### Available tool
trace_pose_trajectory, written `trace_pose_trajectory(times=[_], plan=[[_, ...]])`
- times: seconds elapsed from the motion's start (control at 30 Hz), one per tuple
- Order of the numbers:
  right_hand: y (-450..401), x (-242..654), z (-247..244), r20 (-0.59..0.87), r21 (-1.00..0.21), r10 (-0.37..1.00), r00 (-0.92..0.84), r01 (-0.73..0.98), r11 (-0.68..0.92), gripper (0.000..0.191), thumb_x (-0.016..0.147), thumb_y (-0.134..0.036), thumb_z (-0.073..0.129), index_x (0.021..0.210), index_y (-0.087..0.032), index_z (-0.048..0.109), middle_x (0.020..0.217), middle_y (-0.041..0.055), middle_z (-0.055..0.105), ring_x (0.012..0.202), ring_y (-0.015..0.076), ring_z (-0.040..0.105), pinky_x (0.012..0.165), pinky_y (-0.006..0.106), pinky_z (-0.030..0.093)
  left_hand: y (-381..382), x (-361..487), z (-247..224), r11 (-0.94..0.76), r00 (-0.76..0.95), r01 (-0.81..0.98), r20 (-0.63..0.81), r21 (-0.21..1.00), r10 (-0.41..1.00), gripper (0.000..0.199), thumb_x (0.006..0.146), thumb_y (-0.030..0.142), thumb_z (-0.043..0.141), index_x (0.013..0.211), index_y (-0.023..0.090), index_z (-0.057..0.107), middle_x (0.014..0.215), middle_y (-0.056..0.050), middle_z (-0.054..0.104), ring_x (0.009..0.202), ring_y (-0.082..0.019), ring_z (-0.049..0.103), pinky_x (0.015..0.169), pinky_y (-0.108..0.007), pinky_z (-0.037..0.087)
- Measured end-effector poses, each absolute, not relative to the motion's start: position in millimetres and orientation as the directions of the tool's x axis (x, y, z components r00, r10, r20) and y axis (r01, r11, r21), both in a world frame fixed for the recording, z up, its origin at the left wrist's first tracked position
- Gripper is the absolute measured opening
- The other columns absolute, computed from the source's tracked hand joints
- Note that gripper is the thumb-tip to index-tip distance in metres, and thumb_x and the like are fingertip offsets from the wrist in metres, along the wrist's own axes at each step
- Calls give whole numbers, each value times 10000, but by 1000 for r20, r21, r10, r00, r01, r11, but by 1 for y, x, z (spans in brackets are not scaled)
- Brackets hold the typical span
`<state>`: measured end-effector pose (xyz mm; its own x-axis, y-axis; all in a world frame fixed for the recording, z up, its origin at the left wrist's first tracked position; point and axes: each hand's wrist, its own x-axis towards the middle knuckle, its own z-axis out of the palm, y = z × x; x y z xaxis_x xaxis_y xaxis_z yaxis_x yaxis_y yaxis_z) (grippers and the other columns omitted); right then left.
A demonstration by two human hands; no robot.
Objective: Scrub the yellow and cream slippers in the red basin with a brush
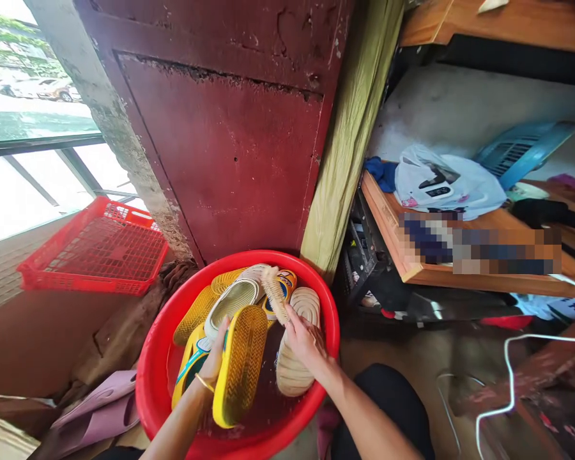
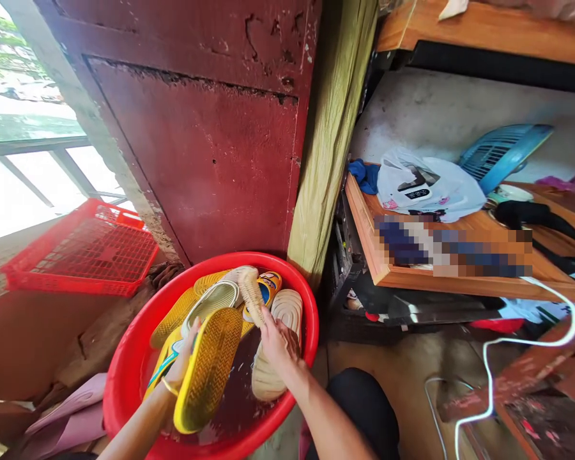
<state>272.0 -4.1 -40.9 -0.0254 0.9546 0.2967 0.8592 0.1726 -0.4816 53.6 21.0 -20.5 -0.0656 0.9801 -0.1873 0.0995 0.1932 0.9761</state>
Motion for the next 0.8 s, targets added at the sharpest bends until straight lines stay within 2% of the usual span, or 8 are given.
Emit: trace_pose_trajectory(times=[0.1, 0.23, 0.3, 0.4, 0.47, 0.6, 0.8], plan=[[-5, 274, -53, 264, -584, 964, 19, 798, 144, 522, 1022, -261, 386, 1533, -178, 450, 1242, 122, 729, 1058, 225, 718, 932, 319, 567, 23, 59, -33, 186, 48, 200, -199, 962, 979, 574, 841, 639, 602, 1131, 160, 729, 1156, -103, 775, 1190, -320, 654, 1054, -436, 505], [-11, 271, -69, 167, -678, 984, 66, 733, 66, 534, 1012, -267, 386, 1528, -147, 454, 1372, 132, 660, 1212, 226, 658, 1027, 327, 525, 18, 61, -63, 147, 160, 533, -270, 833, 949, 754, 805, 685, 554, 1339, 155, 611, 1236, -129, 753, 1221, -331, 660, 1069, -434, 475], [-10, 271, -74, 138, -691, 987, 81, 722, 37, 530, 1023, -283, 361, 1517, -124, 468, 1415, 146, 626, 1276, 228, 616, 1072, 336, 493, 15, 60, -75, 105, 178, 606, -263, 788, 948, 751, 833, 673, 503, 1386, 169, 572, 1269, -140, 739, 1239, -326, 657, 1063, -421, 475], [-7, 271, -77, 92, -690, 992, 91, 724, -2, 530, 1035, -314, 343, 1506, -116, 484, 1428, 150, 613, 1315, 231, 585, 1098, 342, 467, 15, 55, -85, 77, 212, 620, -260, 781, 942, 723, 862, 647, 448, 1377, 158, 577, 1316, -154, 714, 1255, -315, 649, 1062, -405, 479], [-6, 270, -78, 59, -686, 994, 97, 727, -30, 531, 1037, -328, 353, 1508, -121, 482, 1417, 149, 623, 1308, 234, 592, 1089, 343, 472, 17, 50, -87, 63, 242, 620, -267, 782, 933, 719, 847, 635, 478, 1361, 147, 594, 1346, -157, 696, 1263, -319, 642, 1064, -399, 483], [-7, 268, -82, 28, -667, 995, 98, 743, -55, 526, 1033, -320, 371, 1520, -148, 470, 1433, 140, 611, 1297, 233, 602, 1080, 338, 472, 17, 41, -84, 26, 336, 595, -278, 803, 900, 684, 809, 619, 575, 1343, 195, 628, 1359, -124, 695, 1265, -322, 641, 1080, -393, 479], [-7, 268, -86, 19, -640, 999, 50, 768, -26, 540, 1026, -310, 378, 1531, -132, 444, 1392, 155, 641, 1288, 242, 608, 1093, 364, 465, 9, 37, -84, -5, 439, 496, -246, 868, 864, 935, 639, 599, 784, 1445, 187, 549, 1447, -131, 629, 1343, -365, 567, 1133, -447, 450]])
